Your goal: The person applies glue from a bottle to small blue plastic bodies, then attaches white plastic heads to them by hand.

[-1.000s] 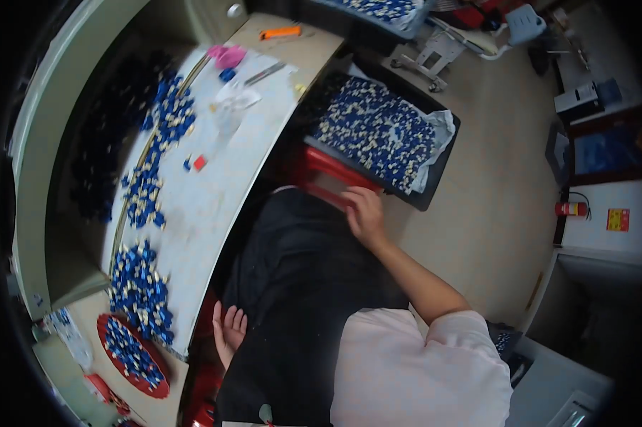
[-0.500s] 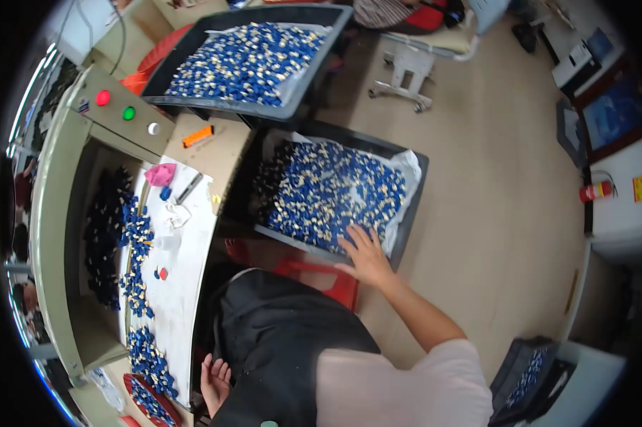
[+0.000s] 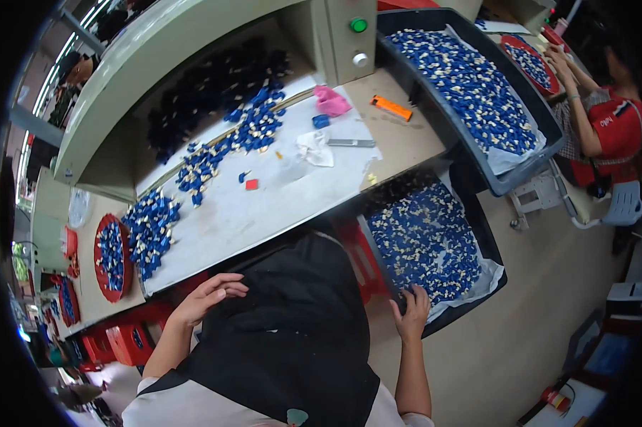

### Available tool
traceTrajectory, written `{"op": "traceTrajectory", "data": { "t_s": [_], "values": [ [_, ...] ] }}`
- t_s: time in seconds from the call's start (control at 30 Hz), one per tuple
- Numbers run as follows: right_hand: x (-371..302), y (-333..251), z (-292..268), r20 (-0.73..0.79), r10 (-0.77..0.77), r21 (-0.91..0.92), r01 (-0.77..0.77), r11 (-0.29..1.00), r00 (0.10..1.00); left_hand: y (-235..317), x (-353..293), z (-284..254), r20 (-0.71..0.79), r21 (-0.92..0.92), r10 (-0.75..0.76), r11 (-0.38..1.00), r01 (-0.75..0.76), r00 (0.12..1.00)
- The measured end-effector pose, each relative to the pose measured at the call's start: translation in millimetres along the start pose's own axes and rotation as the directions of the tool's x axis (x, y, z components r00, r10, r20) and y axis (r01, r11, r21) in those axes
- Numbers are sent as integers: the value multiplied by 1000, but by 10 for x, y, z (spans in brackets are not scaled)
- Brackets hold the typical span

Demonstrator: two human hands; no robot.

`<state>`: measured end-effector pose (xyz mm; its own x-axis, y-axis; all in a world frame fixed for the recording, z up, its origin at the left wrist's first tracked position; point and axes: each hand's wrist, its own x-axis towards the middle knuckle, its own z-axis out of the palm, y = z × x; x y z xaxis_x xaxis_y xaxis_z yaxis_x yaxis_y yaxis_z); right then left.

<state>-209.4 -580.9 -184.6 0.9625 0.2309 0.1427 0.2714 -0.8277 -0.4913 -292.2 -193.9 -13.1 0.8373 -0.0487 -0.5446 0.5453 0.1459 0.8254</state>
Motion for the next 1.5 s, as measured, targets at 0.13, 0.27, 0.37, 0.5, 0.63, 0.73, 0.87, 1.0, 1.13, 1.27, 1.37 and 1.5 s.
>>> {"op": "traceTrajectory", "data": {
  "t_s": [0.13, 0.27, 0.37, 0.5, 0.63, 0.73, 0.87, 1.0, 1.13, 1.27, 1.37, 1.5],
  "values": [
    [24, -29, -21, -68, -18, 48, 22, 999, 998, -254, -141, -108, 38, -47, 32, 998, -30, 999],
    [432, -451, -242, -252, -101, 77, 124, 989, 962, -392, -295, -318, 65, -88, 64, 994, -58, 996],
    [1294, -1297, -547, -399, -172, 260, 291, 921, 901, -460, -339, -498, 113, -134, 144, 983, -128, 983],
    [2501, -2046, -451, -231, -407, 246, 458, 854, 884, -377, -251, -608, 158, -213, 252, 953, -216, 955],
    [3144, -2098, -97, -14, -671, -55, 669, 741, 742, -122, -158, -637, 140, -398, 403, 859, -321, 904],
    [3359, -2134, -61, 118, -682, -168, 691, 703, 722, 4, -51, -760, 18, -453, 437, 805, -383, 899],
    [3257, -2358, -262, -45, -554, -2, 554, 832, 832, 155, -3, -949, -115, -182, 564, 797, -575, 818],
    [3640, -1972, -273, -220, -391, -263, 332, 906, 894, 291, 94, -931, -189, 23, 557, 826, -563, 809],
    [3833, -1723, -105, -113, -439, -316, 387, 866, 891, 497, 296, -846, -205, 383, 578, 790, -479, 789],
    [3836, -1768, 12, -86, -492, -242, 461, 854, 866, 839, 649, -848, -201, 662, 680, 625, -414, 705],
    [3765, -1768, 10, -252, -584, -138, 569, 811, 771, 1043, 1002, -862, -211, 763, 712, 549, -342, 670],
    [3521, -1849, -162, -242, -478, 129, 517, 846, 844, 1313, 1582, -775, -313, 870, 791, 460, -175, 526]
  ]
}}
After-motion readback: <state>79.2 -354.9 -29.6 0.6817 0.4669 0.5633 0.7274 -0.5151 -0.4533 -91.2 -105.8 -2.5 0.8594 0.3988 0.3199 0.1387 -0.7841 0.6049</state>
